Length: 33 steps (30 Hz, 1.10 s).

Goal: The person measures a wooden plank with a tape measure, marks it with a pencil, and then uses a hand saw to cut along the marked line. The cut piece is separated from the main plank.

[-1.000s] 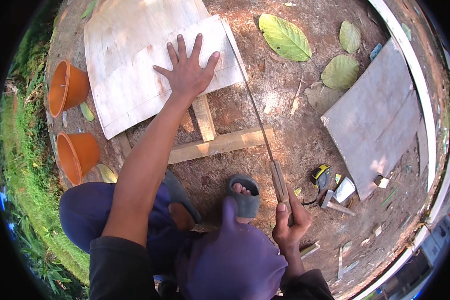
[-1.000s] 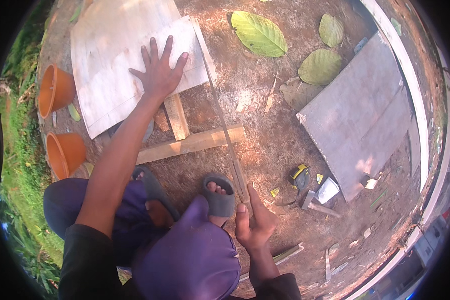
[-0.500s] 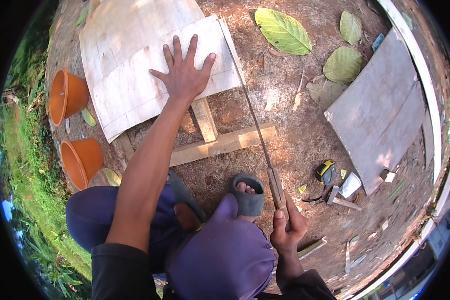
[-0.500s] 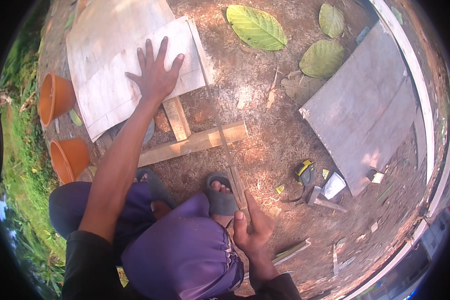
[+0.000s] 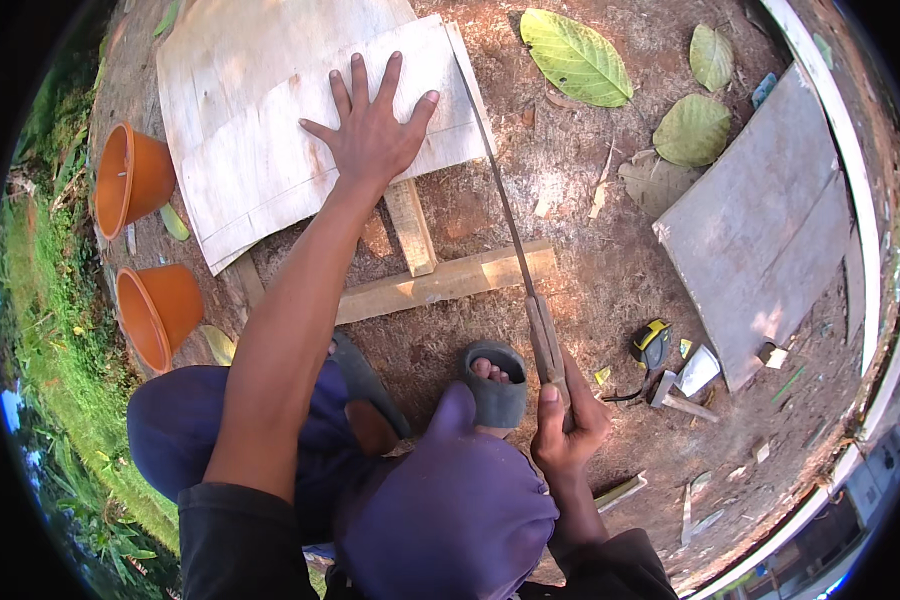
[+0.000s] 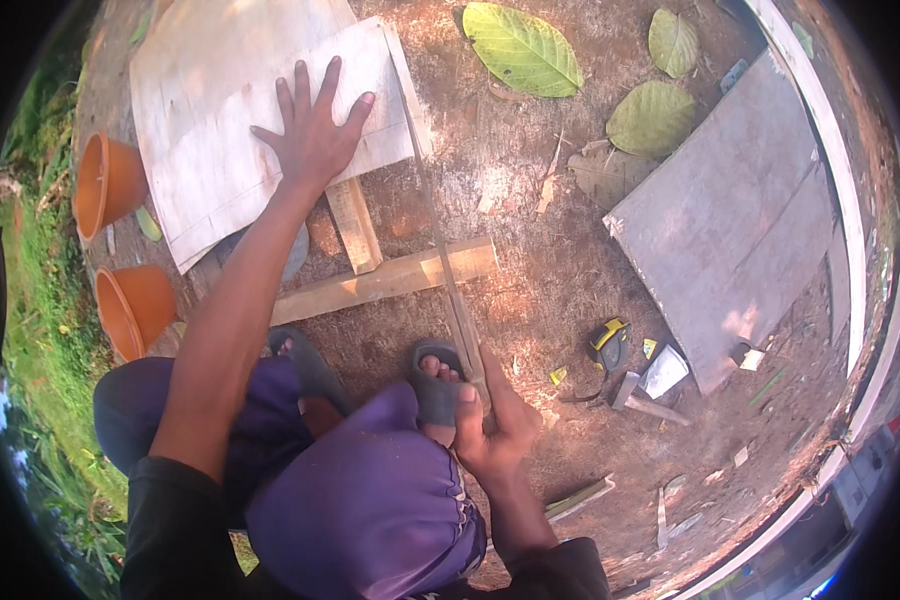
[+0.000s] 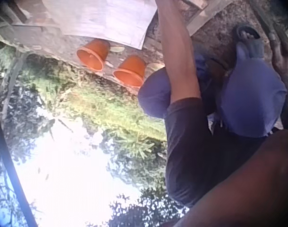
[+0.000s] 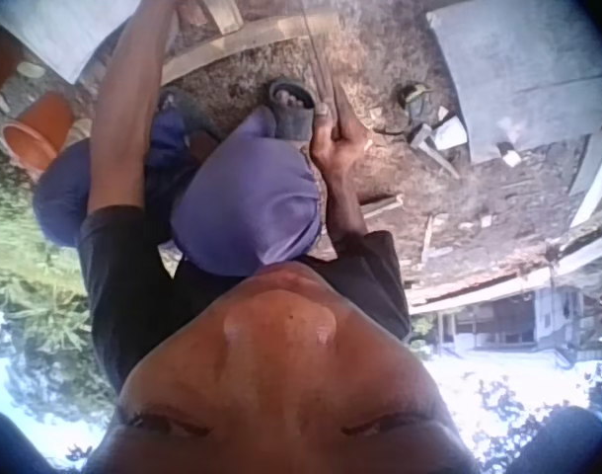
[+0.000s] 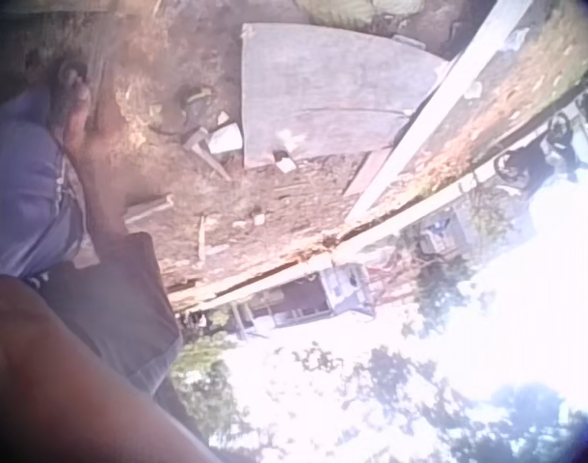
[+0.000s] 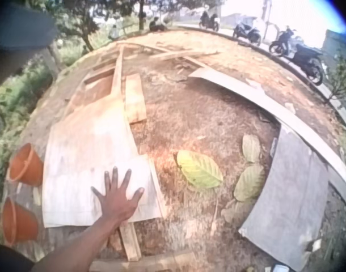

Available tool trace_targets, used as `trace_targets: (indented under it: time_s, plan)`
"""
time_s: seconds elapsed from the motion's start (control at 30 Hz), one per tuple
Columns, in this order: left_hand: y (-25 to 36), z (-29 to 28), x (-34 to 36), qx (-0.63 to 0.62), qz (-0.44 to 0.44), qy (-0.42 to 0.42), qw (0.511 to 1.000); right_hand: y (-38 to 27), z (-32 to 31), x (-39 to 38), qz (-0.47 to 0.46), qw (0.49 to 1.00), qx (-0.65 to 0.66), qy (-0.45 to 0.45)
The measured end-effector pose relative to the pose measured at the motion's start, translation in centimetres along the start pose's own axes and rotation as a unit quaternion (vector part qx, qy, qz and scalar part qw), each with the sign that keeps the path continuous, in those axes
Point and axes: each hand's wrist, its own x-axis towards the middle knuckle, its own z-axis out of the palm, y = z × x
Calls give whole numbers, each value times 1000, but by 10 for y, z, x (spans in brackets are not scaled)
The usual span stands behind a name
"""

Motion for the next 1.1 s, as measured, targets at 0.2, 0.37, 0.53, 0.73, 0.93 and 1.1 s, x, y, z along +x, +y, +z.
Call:
trace_targets:
  time_s: [0.2,0.37,0.53,0.73,0.93,1.1]
  plan:
    - [-6,-1,2,-2,-11,-3,1000,18,-17,-43,-10,1000,-12,9]
    - [-1,-5,2,-14,-17,-28,999,11,-11,-30,5,999,-23,40]
    - [-4,-7,4,-29,-28,-29,999,8,-15,-30,-15,1000,-11,-1]
    - [-3,-7,4,-29,-16,-23,999,-6,-7,-14,24,1000,7,3]
    - [-4,-4,0,-22,-5,-11,1000,-4,-23,-33,27,999,1,-18]
    - [-5,-4,0,-23,4,-2,1000,-13,-13,-16,22,1000,-1,-10]
